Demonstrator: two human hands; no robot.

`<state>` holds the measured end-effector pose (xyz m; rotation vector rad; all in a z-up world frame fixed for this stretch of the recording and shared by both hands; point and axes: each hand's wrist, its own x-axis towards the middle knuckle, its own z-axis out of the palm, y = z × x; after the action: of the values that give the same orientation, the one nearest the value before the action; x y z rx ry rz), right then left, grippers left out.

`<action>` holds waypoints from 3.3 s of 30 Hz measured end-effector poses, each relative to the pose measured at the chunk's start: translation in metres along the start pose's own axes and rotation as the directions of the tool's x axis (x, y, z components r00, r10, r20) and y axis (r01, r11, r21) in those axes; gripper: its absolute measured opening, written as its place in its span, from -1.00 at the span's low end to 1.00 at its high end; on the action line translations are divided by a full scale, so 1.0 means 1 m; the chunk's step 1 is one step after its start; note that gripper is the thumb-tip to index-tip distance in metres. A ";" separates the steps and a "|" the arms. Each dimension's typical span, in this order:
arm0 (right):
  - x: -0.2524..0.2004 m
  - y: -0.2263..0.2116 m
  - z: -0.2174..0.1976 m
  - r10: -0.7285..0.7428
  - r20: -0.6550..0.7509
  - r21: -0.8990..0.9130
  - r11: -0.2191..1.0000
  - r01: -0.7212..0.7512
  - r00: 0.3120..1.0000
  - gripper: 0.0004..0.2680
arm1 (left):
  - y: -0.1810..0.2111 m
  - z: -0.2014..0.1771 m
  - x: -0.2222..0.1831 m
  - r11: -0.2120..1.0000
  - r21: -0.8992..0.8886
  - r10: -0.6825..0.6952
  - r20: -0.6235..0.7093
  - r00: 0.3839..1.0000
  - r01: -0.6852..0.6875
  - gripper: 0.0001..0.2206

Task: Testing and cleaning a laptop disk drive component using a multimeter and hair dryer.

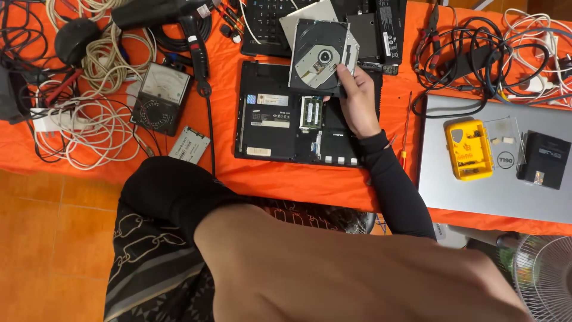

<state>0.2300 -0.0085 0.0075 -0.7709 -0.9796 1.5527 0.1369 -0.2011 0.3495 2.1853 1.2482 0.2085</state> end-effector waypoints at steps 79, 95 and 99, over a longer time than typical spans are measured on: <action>-0.004 0.002 0.004 -0.100 0.022 -0.287 0.953 0.102 0.995 -0.74 | -0.382 0.163 0.180 0.225 -0.891 0.051 -0.393 0.918 -0.394 -0.55; -0.007 0.010 0.002 -0.084 0.041 -0.336 0.937 0.093 0.996 -0.69 | -0.363 0.142 0.174 0.241 -0.905 -0.073 -0.377 0.923 -0.351 -0.65; -0.007 0.005 0.009 -0.049 0.049 -0.324 0.944 0.062 0.998 -0.67 | -0.359 0.139 0.172 0.284 -0.905 -0.125 -0.363 0.924 -0.317 -0.68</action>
<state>0.2215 -0.0176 0.0066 -0.9345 -1.2979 1.3783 0.0262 0.0151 0.0045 1.0898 0.7450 1.1730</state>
